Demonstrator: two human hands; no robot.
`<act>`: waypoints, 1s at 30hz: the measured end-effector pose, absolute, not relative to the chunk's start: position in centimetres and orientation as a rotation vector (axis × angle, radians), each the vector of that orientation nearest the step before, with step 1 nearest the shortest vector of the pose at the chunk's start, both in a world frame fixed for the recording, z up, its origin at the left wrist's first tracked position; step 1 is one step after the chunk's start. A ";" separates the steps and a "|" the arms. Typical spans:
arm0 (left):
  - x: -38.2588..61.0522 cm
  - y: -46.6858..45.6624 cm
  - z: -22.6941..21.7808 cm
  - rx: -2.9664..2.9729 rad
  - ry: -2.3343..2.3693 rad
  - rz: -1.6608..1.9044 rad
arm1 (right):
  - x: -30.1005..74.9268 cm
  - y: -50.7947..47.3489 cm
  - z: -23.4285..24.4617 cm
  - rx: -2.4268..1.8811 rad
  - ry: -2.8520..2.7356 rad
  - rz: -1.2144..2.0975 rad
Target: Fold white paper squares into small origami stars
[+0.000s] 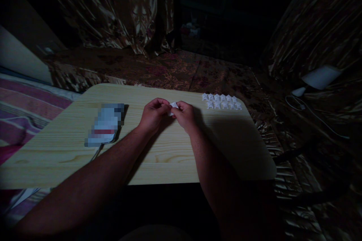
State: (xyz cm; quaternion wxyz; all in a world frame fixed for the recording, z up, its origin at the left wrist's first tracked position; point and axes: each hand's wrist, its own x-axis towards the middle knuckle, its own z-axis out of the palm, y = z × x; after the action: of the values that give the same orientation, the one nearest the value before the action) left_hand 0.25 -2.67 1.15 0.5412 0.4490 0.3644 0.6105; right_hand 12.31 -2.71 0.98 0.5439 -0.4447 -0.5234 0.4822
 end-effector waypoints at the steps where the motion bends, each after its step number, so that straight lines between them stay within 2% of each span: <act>1: 0.3 -2.7 1.2 1.051 0.858 1.442 | 12.3 -2.7 0.9 -1.051 -1.247 1.147; 9: -0.1 -2.6 1.3 0.892 0.760 1.337 | 12.6 -2.8 1.1 -0.998 -1.309 1.136; 19: 0.0 -2.8 1.3 1.052 0.827 1.364 | 12.5 -2.7 0.8 -1.076 -1.343 1.109; 30: -0.4 -2.7 1.5 0.905 0.773 1.299 | 12.7 -2.9 1.0 -1.049 -1.386 1.113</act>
State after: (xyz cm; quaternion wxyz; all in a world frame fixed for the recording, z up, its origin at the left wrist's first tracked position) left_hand -0.37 -2.66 1.50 0.6363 0.3963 0.3383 0.5688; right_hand 12.69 -2.86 0.96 0.5130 -0.4364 -0.5762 0.4630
